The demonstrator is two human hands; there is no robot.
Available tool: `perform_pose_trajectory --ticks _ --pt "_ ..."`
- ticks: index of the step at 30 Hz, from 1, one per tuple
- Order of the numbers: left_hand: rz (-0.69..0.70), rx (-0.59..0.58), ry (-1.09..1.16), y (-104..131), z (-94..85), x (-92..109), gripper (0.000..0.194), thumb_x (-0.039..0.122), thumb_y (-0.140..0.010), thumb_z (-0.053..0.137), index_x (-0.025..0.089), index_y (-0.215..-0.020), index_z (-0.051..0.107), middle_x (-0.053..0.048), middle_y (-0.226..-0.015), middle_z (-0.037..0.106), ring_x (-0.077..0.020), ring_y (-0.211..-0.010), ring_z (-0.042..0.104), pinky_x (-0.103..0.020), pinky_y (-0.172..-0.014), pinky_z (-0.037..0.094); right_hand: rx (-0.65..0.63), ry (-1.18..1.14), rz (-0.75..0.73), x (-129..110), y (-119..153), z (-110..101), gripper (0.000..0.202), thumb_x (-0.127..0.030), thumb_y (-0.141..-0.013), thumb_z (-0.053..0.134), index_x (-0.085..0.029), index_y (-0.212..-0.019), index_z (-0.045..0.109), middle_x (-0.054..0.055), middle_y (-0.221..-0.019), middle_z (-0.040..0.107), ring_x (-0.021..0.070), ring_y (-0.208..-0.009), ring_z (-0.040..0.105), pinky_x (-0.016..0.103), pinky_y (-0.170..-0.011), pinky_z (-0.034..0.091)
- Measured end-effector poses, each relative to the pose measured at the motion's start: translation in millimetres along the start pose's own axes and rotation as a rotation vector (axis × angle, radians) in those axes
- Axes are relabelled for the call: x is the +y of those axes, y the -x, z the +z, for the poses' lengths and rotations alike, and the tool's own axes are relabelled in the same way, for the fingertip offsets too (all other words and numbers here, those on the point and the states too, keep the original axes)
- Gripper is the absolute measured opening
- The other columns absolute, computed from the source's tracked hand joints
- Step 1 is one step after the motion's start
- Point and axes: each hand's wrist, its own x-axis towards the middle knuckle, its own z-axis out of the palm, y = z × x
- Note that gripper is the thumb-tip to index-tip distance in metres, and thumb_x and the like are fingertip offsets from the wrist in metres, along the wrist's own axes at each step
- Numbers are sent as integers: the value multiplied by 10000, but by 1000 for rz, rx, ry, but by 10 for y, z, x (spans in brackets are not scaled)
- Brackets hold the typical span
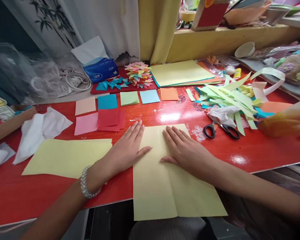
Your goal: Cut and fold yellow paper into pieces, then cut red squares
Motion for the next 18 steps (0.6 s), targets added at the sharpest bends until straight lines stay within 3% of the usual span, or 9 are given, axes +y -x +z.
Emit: perform_pose_trajectory --ticks 5,8,13,16,18 --pt "98 47 -97 -24 5 -15 605 442 -959 192 111 -1462 151 -54 -1546 71 -175 -1424 24 -421 -1163 43 49 -151 -100 116 -184 47 820 -601 -897 237 68 -1343 397 258 -1444 314 334 -1376 217 458 -1129 222" --pt "139 63 -112 -29 21 -46 558 406 -968 159 150 -1464 150 -21 -1544 96 -145 -1423 55 -426 -1157 -10 51 -220 -68 248 -289 106 740 -545 -933 223 28 -1386 342 215 -1477 274 291 -1393 186 441 -1138 200" --pt "120 90 -116 -43 16 -93 583 443 -963 146 137 -1456 189 -47 -1533 165 -159 -1421 87 -435 -1146 -70 24 -236 -57 325 -357 196 681 -493 -952 197 -28 -1447 231 154 -1520 160 278 -1408 106 467 -1135 174" --pt "115 120 -136 -57 -9 -100 567 409 -965 157 115 -1443 238 -75 -1521 210 -175 -1420 105 -447 -1138 -91 22 -224 -99 321 -391 185 619 -429 -966 182 -41 -1444 242 148 -1518 170 265 -1408 120 495 -1125 176" --pt "136 125 -134 -70 -13 -99 547 360 -964 166 102 -1440 248 -87 -1524 202 -176 -1419 104 -427 -1151 -38 40 -218 -127 311 -411 172 574 -381 -972 177 -63 -1444 251 139 -1514 197 250 -1405 155 519 -1120 160"
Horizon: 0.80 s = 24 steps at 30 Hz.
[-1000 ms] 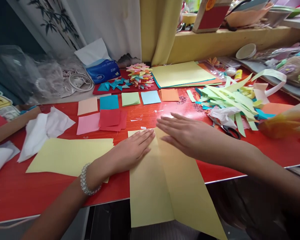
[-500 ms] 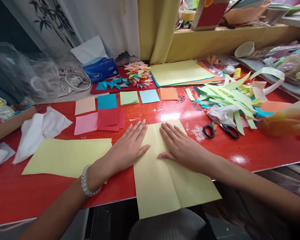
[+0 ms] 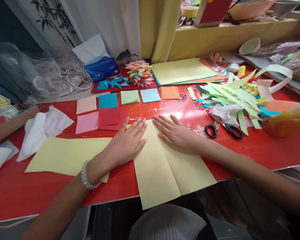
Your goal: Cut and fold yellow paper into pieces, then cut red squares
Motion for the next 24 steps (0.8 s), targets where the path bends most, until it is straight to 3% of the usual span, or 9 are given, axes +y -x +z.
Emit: perform_pose_trajectory --ticks 5,12,24 --pt "24 -47 106 -32 46 13 594 415 -961 163 84 -1454 190 -97 -1537 155 -172 -1416 112 -347 -1159 121 27 21 11 -40 -17 16 534 -334 -976 171 -87 -1439 273 125 -1501 247 229 -1390 226 518 -1125 120" --pt "-24 -72 166 -19 42 110 602 413 -962 140 82 -1465 117 -81 -1546 91 -166 -1420 59 -352 -1167 91 53 42 99 -136 -14 44 533 -325 -975 160 -84 -1436 275 113 -1507 223 208 -1400 189 501 -1130 104" --pt "-102 -31 162 -30 56 278 595 383 -961 147 60 -1461 128 -88 -1544 95 -192 -1418 77 -374 -1170 95 62 72 154 -222 -15 54 517 -275 -967 161 -74 -1432 264 102 -1508 218 194 -1401 191 518 -1123 103"
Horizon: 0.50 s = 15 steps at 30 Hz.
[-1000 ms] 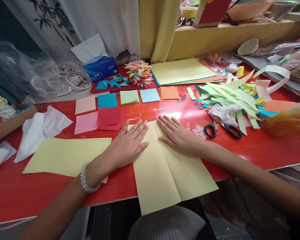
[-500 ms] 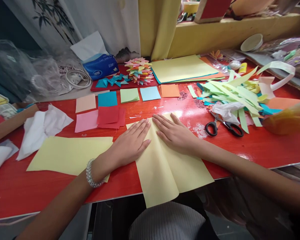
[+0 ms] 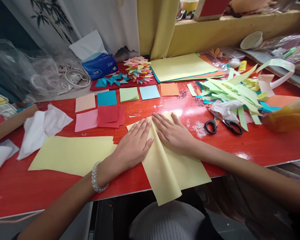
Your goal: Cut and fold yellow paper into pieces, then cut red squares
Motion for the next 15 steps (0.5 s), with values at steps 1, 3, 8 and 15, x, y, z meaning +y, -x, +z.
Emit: perform_pose_trajectory --ticks 1,3,8,15 --pt "-6 -1 2 0 -3 11 594 381 -961 149 60 -1460 131 -88 -1544 97 -195 -1418 76 -377 -1170 97 1 -2 2 -3 2 0 517 -274 -966 161 -77 -1433 265 103 -1507 219 194 -1401 190 515 -1124 99" --pt "-11 -1 7 1 -9 25 593 381 -960 150 63 -1460 134 -88 -1544 103 -197 -1417 79 -380 -1170 103 4 -6 4 -8 4 2 517 -275 -965 161 -82 -1433 268 105 -1506 224 194 -1400 191 512 -1126 95" --pt "-18 1 3 -1 -10 32 599 385 -958 150 58 -1459 135 -95 -1544 106 -196 -1417 79 -380 -1171 104 -1 -5 12 -13 3 13 524 -283 -965 149 -80 -1436 260 100 -1511 211 193 -1404 176 515 -1126 89" --pt "-35 -7 21 -3 -3 46 598 389 -957 149 65 -1460 140 -94 -1544 107 -211 -1416 86 -396 -1169 111 -18 -13 26 -23 3 -7 522 -283 -961 157 -97 -1436 266 101 -1511 212 189 -1405 171 507 -1126 87"
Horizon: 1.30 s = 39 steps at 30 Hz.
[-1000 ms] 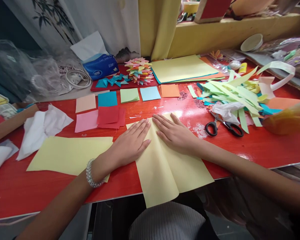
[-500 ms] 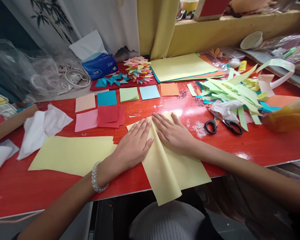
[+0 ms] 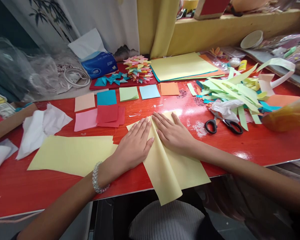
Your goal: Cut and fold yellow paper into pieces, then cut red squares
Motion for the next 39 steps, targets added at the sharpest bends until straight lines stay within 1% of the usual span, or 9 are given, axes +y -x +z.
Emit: perform_pose_trajectory --ticks 5,13,18,26,29,31,33,37,39 --pt "2 21 22 8 7 1 591 387 -956 156 75 -1458 154 -96 -1541 127 -206 -1416 91 -404 -1167 113 -11 4 12 -14 7 -11 525 -276 -958 153 -89 -1436 265 101 -1513 201 191 -1405 173 509 -1126 92" --pt "-11 3 -5 4 -2 18 601 388 -958 148 50 -1455 152 -107 -1542 116 -203 -1418 79 -390 -1172 93 -12 10 14 -15 5 -8 524 -280 -962 154 -85 -1436 263 94 -1516 192 193 -1406 168 513 -1126 89" --pt "-13 12 9 3 2 17 596 388 -957 151 59 -1454 159 -104 -1542 120 -210 -1417 84 -405 -1170 110 -7 -3 19 -15 6 -16 524 -280 -955 162 -93 -1431 277 99 -1514 200 198 -1405 172 507 -1128 92" --pt "-15 12 -22 1 8 38 601 386 -959 153 43 -1453 156 -110 -1542 111 -204 -1418 84 -397 -1170 108 -12 -4 33 -30 4 0 529 -280 -954 162 -95 -1441 255 93 -1520 188 188 -1407 159 487 -1136 61" --pt "-3 10 -48 5 3 4 599 389 -961 155 49 -1455 151 -105 -1541 121 -201 -1416 99 -394 -1167 125 -12 -25 28 11 -3 -1 525 -279 -955 172 -99 -1443 251 85 -1519 199 183 -1407 162 489 -1137 59" --pt "9 4 -86 7 -19 -49 590 392 -962 174 63 -1453 178 -101 -1535 154 -208 -1413 121 -406 -1164 140 -25 -66 6 70 -16 -21 520 -294 -962 176 -111 -1440 267 75 -1517 215 178 -1405 172 484 -1140 71" --pt "12 36 -144 2 -53 -107 559 359 -966 199 63 -1439 235 -112 -1527 187 -220 -1412 135 -422 -1162 138 -11 -124 1 131 -36 -55 527 -320 -967 187 -104 -1440 269 74 -1520 213 172 -1406 168 454 -1146 107" --pt "-2 207 -198 -32 -113 -155 499 224 -968 178 23 -1409 298 -150 -1512 226 -214 -1411 144 -400 -1166 119 107 -156 -4 152 -69 -94 550 -313 -961 241 -56 -1448 241 90 -1524 196 170 -1411 142 377 -1156 133" --pt "12 222 -177 -52 -117 -144 506 247 -971 182 24 -1414 284 -147 -1513 228 -206 -1410 149 -383 -1165 131 93 -141 -15 119 -76 -75 549 -311 -963 237 -30 -1434 276 116 -1512 227 192 -1406 166 374 -1156 143"
